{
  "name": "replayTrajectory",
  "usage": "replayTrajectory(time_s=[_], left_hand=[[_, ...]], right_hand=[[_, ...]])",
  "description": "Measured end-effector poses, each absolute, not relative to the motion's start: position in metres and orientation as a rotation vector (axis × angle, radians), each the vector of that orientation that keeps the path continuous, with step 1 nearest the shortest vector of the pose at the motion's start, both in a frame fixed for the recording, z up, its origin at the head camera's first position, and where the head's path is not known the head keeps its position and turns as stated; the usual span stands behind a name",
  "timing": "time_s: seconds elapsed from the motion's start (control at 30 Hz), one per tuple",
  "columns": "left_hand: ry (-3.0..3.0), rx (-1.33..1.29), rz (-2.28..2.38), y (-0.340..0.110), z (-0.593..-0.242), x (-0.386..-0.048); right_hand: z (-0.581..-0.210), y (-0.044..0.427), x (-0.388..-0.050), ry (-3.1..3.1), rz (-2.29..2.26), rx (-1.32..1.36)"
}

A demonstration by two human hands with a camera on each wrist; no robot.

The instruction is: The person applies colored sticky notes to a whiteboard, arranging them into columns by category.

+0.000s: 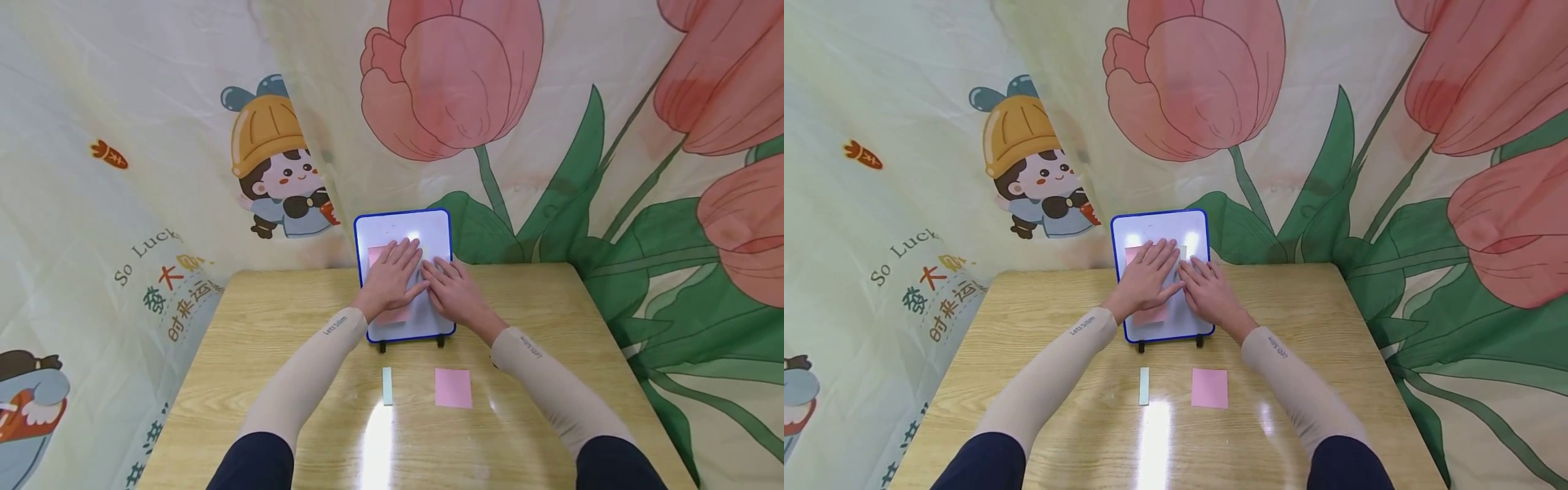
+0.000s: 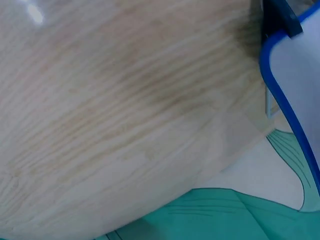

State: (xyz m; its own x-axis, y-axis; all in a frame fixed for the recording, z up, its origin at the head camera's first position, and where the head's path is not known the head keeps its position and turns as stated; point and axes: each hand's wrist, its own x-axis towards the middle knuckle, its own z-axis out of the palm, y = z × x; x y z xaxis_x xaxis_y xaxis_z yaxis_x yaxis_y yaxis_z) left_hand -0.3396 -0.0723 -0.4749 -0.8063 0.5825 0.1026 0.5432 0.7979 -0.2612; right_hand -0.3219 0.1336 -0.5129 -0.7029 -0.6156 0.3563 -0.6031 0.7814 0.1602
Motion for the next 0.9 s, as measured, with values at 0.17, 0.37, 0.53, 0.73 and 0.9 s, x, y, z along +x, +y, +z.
replayTrajectory(time_s=[0.17, 0.37, 0.53, 0.73, 0.9], left_hand=[[-2.803, -0.883, 0.330, -0.072, -0.475, -0.338], [-2.805, -0.863, 0.356, -0.073, -0.476, -0.338], [-2.823, -0.825, 0.312, -0.080, -0.474, -0.335], [-2.809, -0.692, 0.175, -0.111, -0.469, -0.322], [-2.712, -0.671, 0.026, -0.147, -0.476, -0.293]], right_hand=[[-0.525, 0.137, -0.317, -2.474, -0.021, 0.967], [-0.535, 0.140, -0.308, -2.475, -0.038, 0.992], [-0.538, 0.141, -0.295, -2.473, -0.002, 1.029], [-0.540, 0.140, -0.274, -2.390, 0.096, 1.047], [-0.547, 0.137, -0.249, -2.331, 0.212, 1.043]])
